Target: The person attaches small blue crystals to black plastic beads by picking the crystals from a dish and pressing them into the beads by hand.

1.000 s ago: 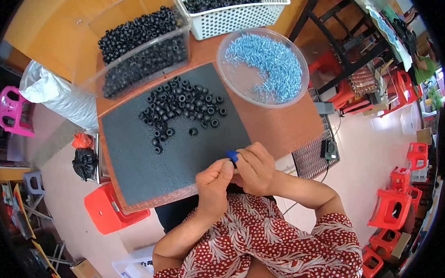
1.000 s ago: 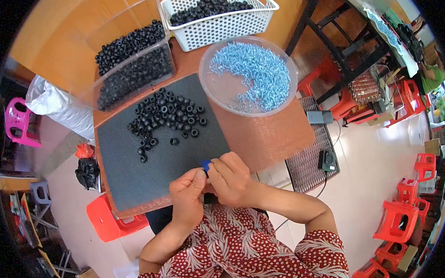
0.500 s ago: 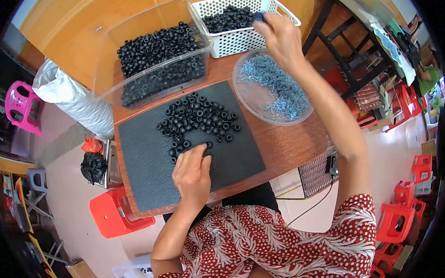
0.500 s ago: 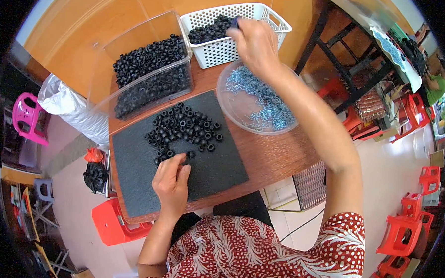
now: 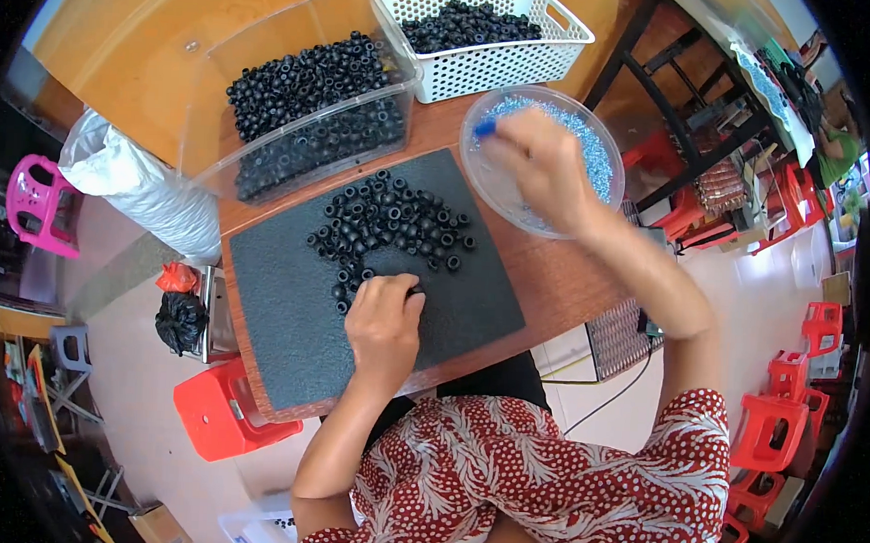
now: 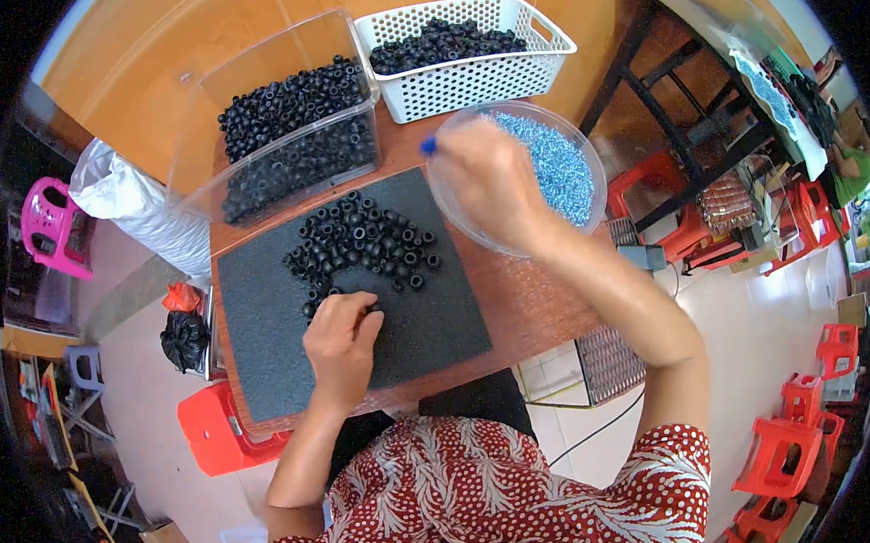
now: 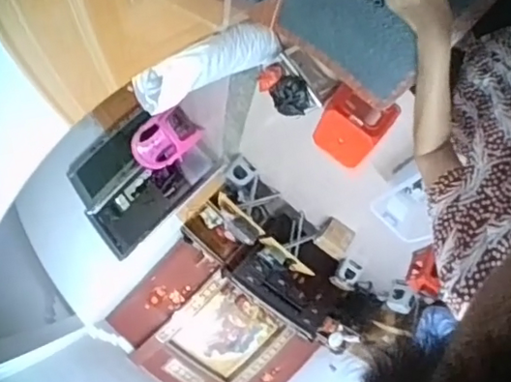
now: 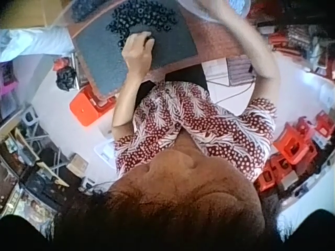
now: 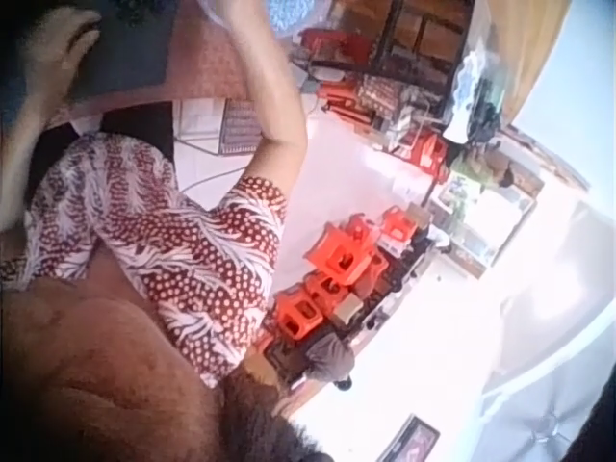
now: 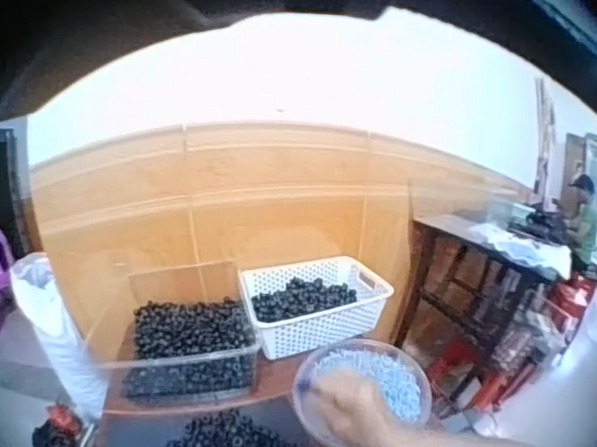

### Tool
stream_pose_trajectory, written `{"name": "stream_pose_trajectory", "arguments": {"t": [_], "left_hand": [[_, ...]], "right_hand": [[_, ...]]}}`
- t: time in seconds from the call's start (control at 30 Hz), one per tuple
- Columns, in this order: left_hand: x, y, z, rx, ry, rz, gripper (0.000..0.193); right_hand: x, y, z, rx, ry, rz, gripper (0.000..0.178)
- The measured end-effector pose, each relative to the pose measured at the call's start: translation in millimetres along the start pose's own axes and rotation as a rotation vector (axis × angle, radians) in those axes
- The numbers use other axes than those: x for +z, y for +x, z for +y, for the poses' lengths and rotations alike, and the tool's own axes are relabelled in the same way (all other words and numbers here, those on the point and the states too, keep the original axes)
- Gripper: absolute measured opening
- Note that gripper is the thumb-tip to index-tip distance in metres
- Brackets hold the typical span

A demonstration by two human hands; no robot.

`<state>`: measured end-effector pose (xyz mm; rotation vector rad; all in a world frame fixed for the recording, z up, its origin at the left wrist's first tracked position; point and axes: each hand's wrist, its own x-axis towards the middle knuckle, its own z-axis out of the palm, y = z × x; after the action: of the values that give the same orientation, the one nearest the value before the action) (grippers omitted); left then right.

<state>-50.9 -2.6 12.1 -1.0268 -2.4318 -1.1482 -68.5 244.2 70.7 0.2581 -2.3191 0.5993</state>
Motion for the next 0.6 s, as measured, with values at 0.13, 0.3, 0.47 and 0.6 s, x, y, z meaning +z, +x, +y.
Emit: {"name": "stream_pose_trajectory", "arguments": {"t": [0.13, 0.3, 0.47, 0.6], "left_hand": [[-10.4, -10.5, 8.8, -0.546, -0.823, -0.011, 0.02], [-9.4, -21.4, 10.3, -0.724, -1.412, 0.032, 0.02], [-7.7, -27.2, 20.0, -0.789, -1.404, 0.135, 0.02], [-6.8, -32.1, 30.8, -0.785, -1.214, 0.171, 0.02]], "right_hand": [[5.4, -64.7, -48.3, 0.102, 0.251, -0.147, 0.015], [21.9, -86.0, -91.5, 0.205, 0.582, -0.144, 0.016], [29.5, -88.1, -100.9, 0.143, 0.505, -0.083, 0.018], [30.5, -92.2, -106.8, 0.057, 0.307, -0.038, 0.02]]}}
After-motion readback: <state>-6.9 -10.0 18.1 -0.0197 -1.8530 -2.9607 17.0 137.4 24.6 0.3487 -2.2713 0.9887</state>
